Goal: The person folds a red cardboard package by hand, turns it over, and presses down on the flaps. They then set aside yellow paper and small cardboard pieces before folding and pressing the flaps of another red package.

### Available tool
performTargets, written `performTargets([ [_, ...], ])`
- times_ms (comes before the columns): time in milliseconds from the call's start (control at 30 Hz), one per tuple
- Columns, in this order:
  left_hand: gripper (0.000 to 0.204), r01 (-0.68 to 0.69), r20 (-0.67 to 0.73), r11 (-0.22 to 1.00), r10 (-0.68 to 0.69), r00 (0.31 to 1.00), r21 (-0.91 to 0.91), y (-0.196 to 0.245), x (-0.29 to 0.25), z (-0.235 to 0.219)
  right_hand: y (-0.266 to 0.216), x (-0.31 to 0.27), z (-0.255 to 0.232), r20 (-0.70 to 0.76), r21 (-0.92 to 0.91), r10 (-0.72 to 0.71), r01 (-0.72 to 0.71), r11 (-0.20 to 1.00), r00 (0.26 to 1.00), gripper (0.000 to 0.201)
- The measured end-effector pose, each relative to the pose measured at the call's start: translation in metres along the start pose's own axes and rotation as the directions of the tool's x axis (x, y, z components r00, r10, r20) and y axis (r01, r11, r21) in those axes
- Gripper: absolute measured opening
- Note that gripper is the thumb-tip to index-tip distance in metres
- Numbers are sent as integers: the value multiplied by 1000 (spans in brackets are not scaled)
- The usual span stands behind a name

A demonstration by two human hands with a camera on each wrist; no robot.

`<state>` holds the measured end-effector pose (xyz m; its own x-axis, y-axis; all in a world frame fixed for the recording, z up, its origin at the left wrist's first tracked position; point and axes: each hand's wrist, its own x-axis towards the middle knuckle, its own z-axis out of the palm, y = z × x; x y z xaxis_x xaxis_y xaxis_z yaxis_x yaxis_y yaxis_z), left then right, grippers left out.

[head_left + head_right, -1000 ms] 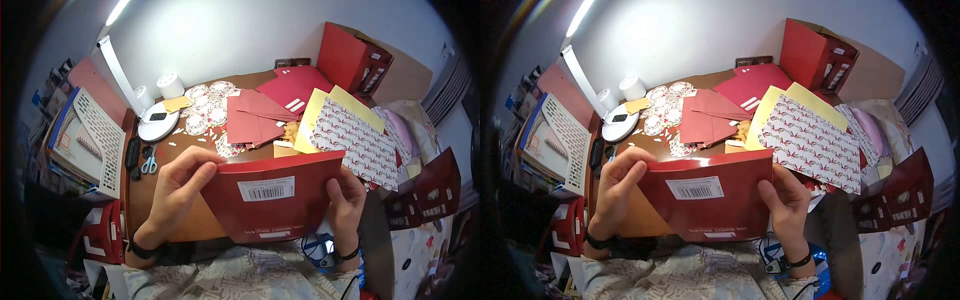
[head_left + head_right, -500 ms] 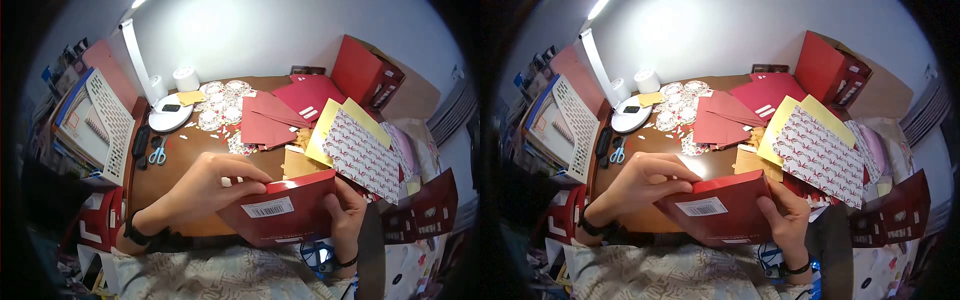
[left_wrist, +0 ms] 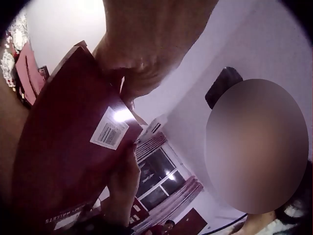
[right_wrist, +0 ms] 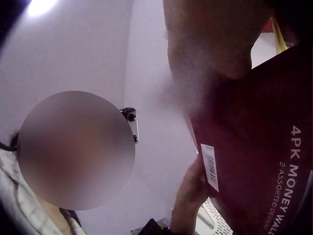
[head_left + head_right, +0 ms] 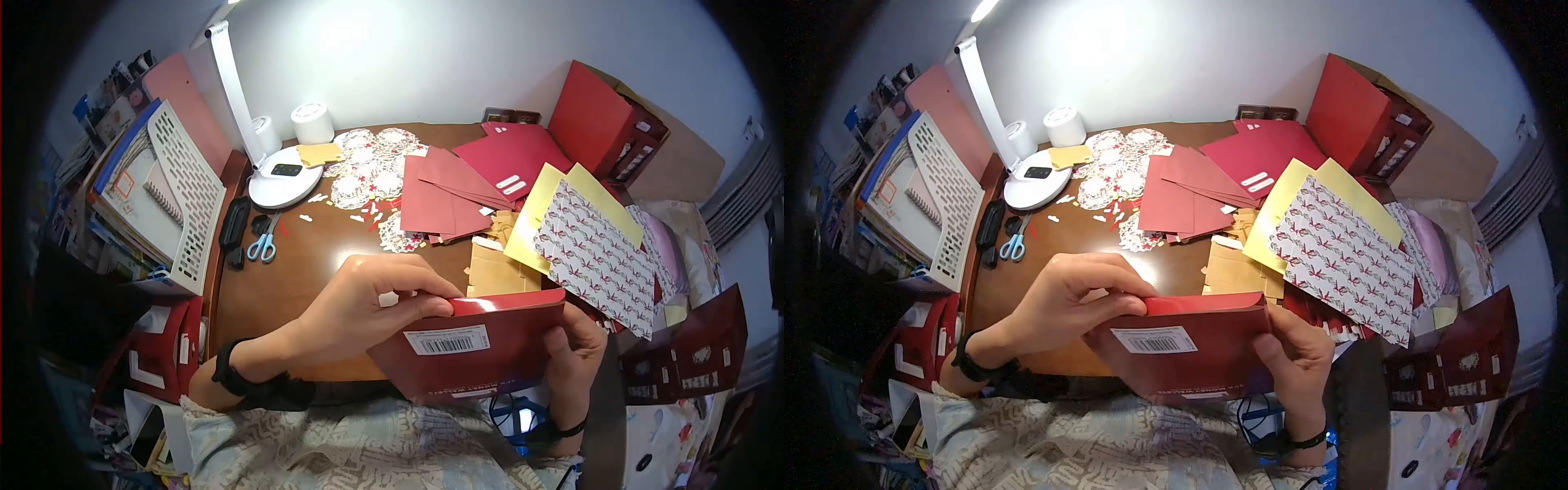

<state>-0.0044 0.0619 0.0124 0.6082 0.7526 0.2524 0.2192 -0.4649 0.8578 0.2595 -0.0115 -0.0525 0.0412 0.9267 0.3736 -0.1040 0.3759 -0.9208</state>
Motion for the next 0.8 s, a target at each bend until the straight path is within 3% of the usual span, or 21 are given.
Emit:
performTargets([
  [100, 19, -100, -33, 990, 104, 994, 98, -1, -3, 4, 1, -1, -1, -17, -28, -15, 15, 999, 1000, 41],
  [200, 23, -165, -40, 984, 168, 985, 65, -4, -3, 6, 0, 0, -2, 7, -25, -20, 21, 999, 1000, 39],
  [433, 24, -148, 14, 988, 148, 989, 41, 6, 3, 8, -8, 2, 6, -38, -79, -14, 11, 997, 999, 37],
  [500, 20, -139, 52, 989, 136, 989, 47, 6, 5, 11, -11, 3, 7, 62, -213, -81, 93, 973, 995, 36],
  [800, 13, -201, -11, 975, 203, 979, 94, 7, 4, 17, -9, 0, 5, 72, -148, -58, 69, 987, 996, 36],
])
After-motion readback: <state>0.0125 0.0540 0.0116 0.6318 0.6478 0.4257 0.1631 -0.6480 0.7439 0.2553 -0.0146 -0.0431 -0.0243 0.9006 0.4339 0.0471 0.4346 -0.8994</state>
